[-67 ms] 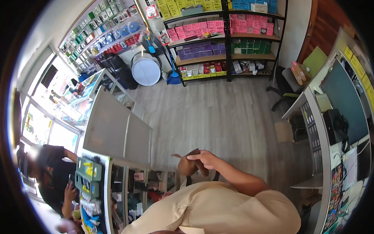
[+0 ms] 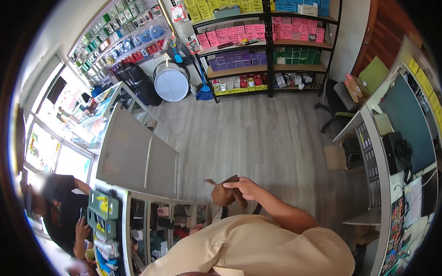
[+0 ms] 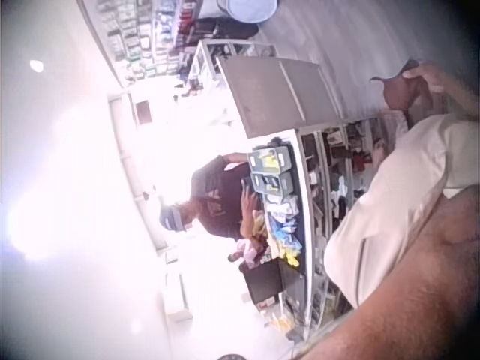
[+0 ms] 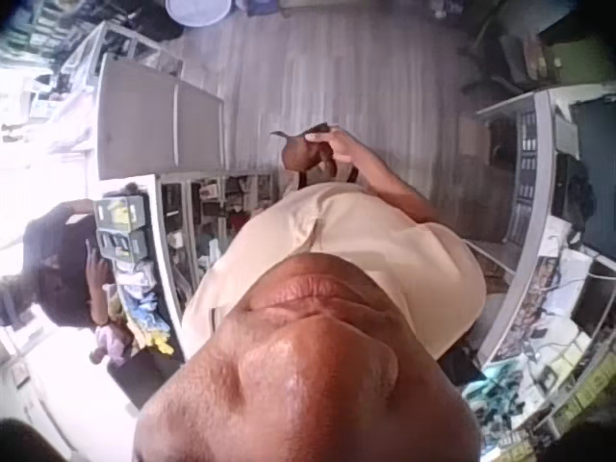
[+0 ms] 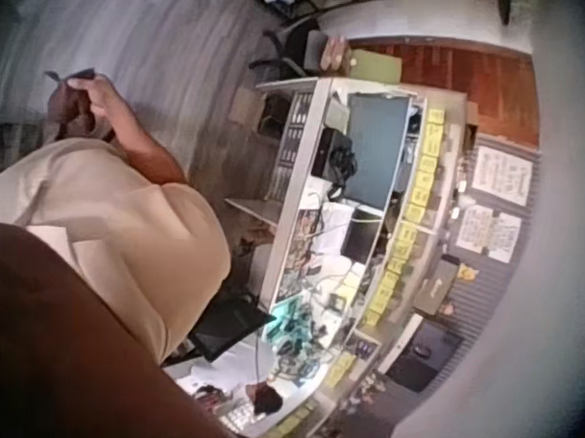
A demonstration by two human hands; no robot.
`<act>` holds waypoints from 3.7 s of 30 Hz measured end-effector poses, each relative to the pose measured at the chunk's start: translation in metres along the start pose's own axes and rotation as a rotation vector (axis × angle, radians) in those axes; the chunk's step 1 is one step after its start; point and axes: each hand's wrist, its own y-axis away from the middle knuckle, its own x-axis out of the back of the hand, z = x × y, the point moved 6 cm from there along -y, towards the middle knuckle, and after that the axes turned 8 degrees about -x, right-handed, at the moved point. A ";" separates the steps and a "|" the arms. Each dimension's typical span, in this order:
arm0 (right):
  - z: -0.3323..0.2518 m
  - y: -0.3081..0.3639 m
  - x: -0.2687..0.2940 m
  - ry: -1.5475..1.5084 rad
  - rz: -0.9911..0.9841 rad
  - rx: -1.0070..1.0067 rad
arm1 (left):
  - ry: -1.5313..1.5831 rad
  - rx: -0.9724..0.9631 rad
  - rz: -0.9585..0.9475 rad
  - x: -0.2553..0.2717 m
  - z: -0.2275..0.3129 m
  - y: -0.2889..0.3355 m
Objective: The person repeatedly rubs a yellow plastic part with a brown cloth, rotating it to clean multiple surfaces. They place the part on a counter, then pick up a smartphone and a black remote, placing them on a shelf before returning to the counter.
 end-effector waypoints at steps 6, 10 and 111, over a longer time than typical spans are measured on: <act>-0.127 -0.066 0.085 -0.168 0.117 0.124 | -0.128 -0.283 -0.042 -0.040 0.199 -0.218; -0.245 -0.119 0.132 -0.202 0.140 0.210 | -0.260 -0.418 -0.039 -0.108 0.443 -0.363; -0.230 -0.107 0.043 -1.229 1.703 1.203 | -0.723 -1.264 -2.320 -0.614 0.651 -0.252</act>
